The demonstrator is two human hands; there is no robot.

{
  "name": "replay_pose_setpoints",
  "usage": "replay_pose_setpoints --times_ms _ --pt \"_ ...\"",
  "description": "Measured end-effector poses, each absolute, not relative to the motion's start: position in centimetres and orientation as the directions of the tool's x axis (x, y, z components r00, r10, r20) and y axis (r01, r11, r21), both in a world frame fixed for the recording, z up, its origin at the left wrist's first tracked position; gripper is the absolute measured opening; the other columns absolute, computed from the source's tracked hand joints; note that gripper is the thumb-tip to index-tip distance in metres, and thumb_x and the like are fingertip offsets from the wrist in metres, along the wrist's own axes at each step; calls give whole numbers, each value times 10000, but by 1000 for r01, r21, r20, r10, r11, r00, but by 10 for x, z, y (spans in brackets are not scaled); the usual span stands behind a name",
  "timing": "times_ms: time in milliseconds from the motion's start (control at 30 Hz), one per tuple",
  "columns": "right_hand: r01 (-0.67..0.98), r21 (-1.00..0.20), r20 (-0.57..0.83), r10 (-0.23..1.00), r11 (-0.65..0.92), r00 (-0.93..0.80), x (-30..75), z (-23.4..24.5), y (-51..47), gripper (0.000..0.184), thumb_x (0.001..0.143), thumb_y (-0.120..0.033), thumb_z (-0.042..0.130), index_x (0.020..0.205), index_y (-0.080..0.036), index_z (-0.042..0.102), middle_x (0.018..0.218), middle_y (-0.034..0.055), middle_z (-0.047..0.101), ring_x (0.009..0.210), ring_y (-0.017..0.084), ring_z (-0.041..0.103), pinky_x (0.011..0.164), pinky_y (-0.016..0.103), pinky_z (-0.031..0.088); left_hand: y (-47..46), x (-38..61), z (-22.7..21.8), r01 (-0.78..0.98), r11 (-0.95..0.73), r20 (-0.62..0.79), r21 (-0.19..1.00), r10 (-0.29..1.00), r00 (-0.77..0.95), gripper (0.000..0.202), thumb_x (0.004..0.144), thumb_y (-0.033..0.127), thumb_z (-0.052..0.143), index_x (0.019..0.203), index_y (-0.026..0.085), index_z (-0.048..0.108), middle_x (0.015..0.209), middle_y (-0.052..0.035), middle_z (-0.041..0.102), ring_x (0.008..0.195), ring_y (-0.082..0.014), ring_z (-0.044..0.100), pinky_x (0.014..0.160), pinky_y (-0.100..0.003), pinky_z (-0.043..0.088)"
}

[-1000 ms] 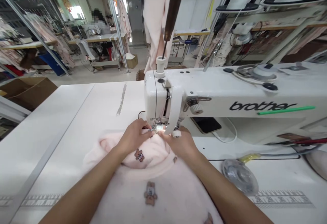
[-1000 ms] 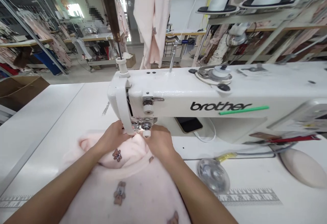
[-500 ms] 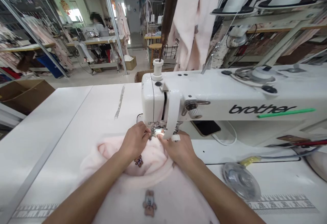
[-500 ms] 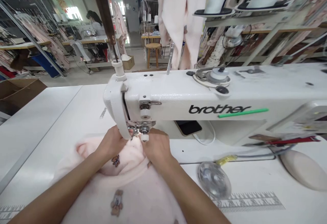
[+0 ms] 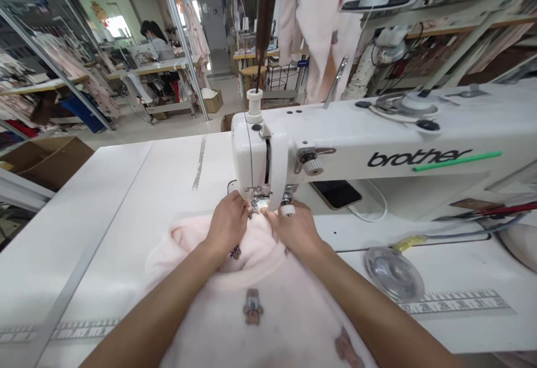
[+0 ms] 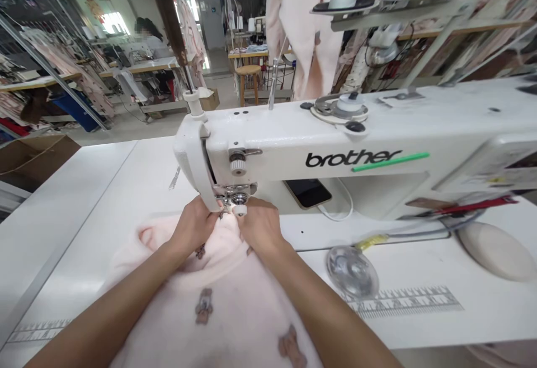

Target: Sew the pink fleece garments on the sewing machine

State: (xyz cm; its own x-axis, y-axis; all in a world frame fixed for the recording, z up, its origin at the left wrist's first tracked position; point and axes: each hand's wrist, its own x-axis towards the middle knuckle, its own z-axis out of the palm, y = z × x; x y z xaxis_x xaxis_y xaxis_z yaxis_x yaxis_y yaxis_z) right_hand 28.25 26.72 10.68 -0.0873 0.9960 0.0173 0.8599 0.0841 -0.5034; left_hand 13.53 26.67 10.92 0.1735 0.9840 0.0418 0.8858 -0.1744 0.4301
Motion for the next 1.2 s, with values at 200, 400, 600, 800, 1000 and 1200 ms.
replay_pose_setpoints --times_ms 200,400,600,800,1000,1200 --pt "848 -529 -44 997 27 -59 280 109 269 270 834 -237 503 567 -196 526 416 -23 499 469 143 515 531 226 344 271 136 107 903 -166 46 396 986 160 196 845 107 436 774 156 612 890 -64 590 856 -195 584 766 -286 445" --pt "848 -530 -70 997 -8 -35 277 115 269 349 835 -230 510 489 -198 472 384 -22 487 398 129 485 524 234 364 272 137 106 911 -157 46 381 988 150 199 858 117 425 808 135 617 914 -87 586 866 -211 583 779 -305 448" --pt "868 -497 -53 998 -10 -19 277 111 272 251 804 -202 510 555 -186 535 487 15 565 498 162 547 527 249 356 274 136 108 913 -146 54 381 989 135 185 859 118 437 840 131 620 930 -93 583 904 -222 584 795 -302 448" --pt "882 -472 -28 999 13 -30 277 106 273 197 777 -173 510 590 -178 571 543 35 597 569 187 573 554 258 348 276 135 106 908 -162 68 387 987 147 200 871 137 428 885 127 627 956 -99 582 922 -238 579 810 -327 445" --pt "845 -534 9 999 39 -40 276 106 272 218 781 -159 501 569 -173 552 547 48 579 583 204 562 561 277 332 275 133 103 911 -188 98 366 982 163 192 877 145 433 894 123 623 972 -93 588 956 -225 566 826 -318 441" --pt "718 -670 97 981 191 -171 298 106 266 173 867 -294 489 775 -184 587 703 15 618 660 169 572 607 240 382 274 126 102 910 -215 127 354 975 181 167 857 181 482 793 124 625 866 -94 599 889 -241 567 789 -345 446"
